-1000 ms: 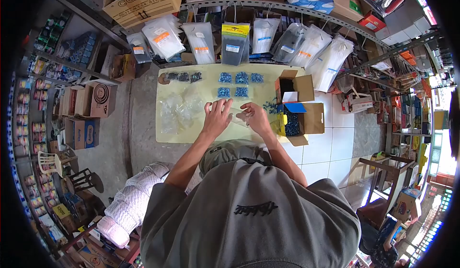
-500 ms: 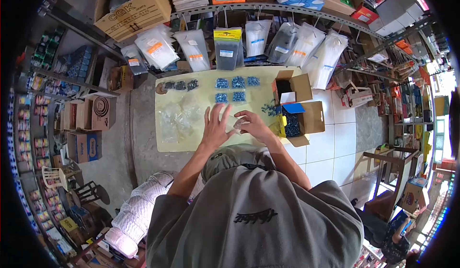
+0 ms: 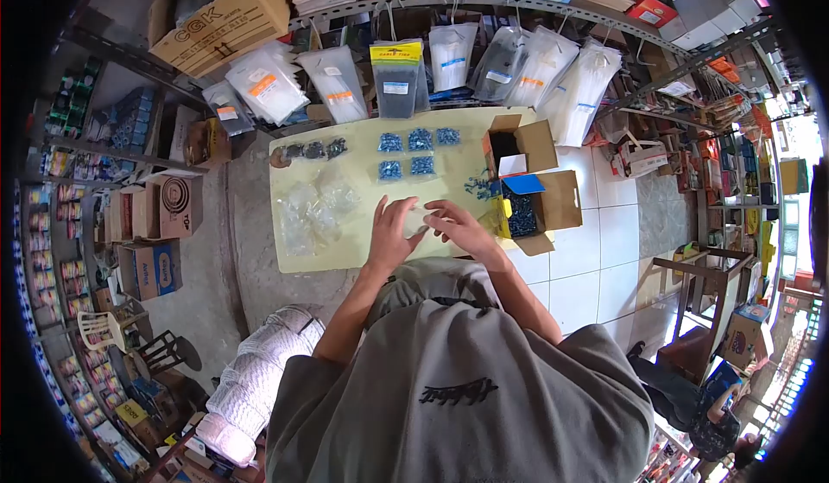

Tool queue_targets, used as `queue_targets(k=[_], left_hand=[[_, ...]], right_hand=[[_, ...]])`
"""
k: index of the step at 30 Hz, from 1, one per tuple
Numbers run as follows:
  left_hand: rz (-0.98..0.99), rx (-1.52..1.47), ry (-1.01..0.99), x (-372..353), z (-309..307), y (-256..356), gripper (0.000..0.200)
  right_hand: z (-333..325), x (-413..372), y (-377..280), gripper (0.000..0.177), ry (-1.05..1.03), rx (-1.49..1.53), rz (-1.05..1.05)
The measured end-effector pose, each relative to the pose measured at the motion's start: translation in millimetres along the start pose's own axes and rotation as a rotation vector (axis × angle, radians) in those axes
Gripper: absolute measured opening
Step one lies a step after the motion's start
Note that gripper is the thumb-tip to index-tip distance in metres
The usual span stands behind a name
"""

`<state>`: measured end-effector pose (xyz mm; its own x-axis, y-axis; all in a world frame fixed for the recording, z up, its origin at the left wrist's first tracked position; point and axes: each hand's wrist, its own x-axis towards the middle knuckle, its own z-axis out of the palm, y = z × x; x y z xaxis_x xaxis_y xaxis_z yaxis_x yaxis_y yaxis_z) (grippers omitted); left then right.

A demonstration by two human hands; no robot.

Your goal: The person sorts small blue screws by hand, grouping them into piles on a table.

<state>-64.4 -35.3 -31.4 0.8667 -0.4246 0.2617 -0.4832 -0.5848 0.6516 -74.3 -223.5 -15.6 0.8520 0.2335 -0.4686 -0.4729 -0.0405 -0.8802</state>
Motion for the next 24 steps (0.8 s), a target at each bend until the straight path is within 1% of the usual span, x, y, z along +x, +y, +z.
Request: queue_targets(k=[2, 3, 5, 6, 7, 9, 10, 11, 13, 14, 16, 17, 19, 20, 22, 23, 24], left_hand=[[-0.095, -0.01, 0.094, -2.6, -3.1, -0.1, 0.068], [-0.096, -0.014, 0.09, -5.7, -2.7, -1.7, 0.068], [-0.302, -0.208, 0.186, -11.2, 1.3, -7.8, 0.064], [-0.308, -0.223, 0.212, -13.8, 4.2, -9.0, 0.063], [-0.306, -0.226, 0.2, -15.4, 7.9, -12.4, 0.063], [-0.418, -0.314, 0.173, -17.1, 12.7, -14.5, 0.067], [-0.417, -0.312, 0.17, -17.0, 13.0, -12.9, 0.067], [-0.436, -0.325, 0.144, -16.5, 13.0, -11.3, 0.068], [-0.452, -0.337, 0.115, -13.8, 10.2, -6.4, 0.068], [-0.457, -0.332, 0.118, -13.8, 9.3, -3.5, 0.068], [-0.46, -0.33, 0.118, -16.1, 10.8, -0.9, 0.067], [-0.459, -0.336, 0.146, -18.4, 11.8, -0.9, 0.067], [-0.46, -0.34, 0.181, -25.8, 10.3, 0.3, 0.066], [-0.493, -0.337, 0.192, -26.4, 9.7, 0.2, 0.066], [-0.527, -0.33, 0.212, -30.2, 7.4, -0.3, 0.065], [-0.532, -0.343, 0.22, -30.2, 7.4, -0.8, 0.065], [-0.537, -0.357, 0.224, -29.7, 7.1, 0.0, 0.065]], right_hand=[[-13.4, -8.9, 6.2, 0.047, 0.162, 0.06, -0.037], [-22.8, -10.0, 17.8, 0.047, 0.164, 0.06, -0.032], [-37.8, -4.1, 49.1, 0.05, 0.399, -0.167, -0.149], [-39.4, -4.8, 46.8, 0.058, 0.378, -0.332, -0.091], [-37.9, 1.4, 57.5, 0.058, 0.387, -0.327, -0.084], [-28.8, 18.3, 71.9, 0.069, 0.547, -0.984, -0.204], [-30.9, 24.3, 73.5, 0.074, 0.475, -0.99, -0.199], [-33.9, 32.0, 73.7, 0.074, 0.476, -0.986, -0.2], [-43.4, 52.2, 90.1, 0.075, 0.478, -1.22, -0.173], [-47.4, 58.7, 97.9, 0.075, 0.481, -1.217, -0.17], [-56.0, 68.6, 109.8, 0.073, 0.515, -1.433, -0.188], [-62.1, 75.1, 114.5, 0.073, 0.515, -1.434, -0.188], [-73.0, 85.2, 118.0, 0.061, 0.573, -1.453, -0.281], [-81.6, 91.7, 116.8, 0.061, 0.573, -1.461, -0.296], [-87.8, 99.2, 107.8, 0.037, 0.371, -1.35, -0.22], [-88.8, 101.8, 104.3, 0.037, 0.374, -1.354, -0.229], [-87.2, 100.7, 100.8, 0.029, 0.392, -1.324, -0.223]])
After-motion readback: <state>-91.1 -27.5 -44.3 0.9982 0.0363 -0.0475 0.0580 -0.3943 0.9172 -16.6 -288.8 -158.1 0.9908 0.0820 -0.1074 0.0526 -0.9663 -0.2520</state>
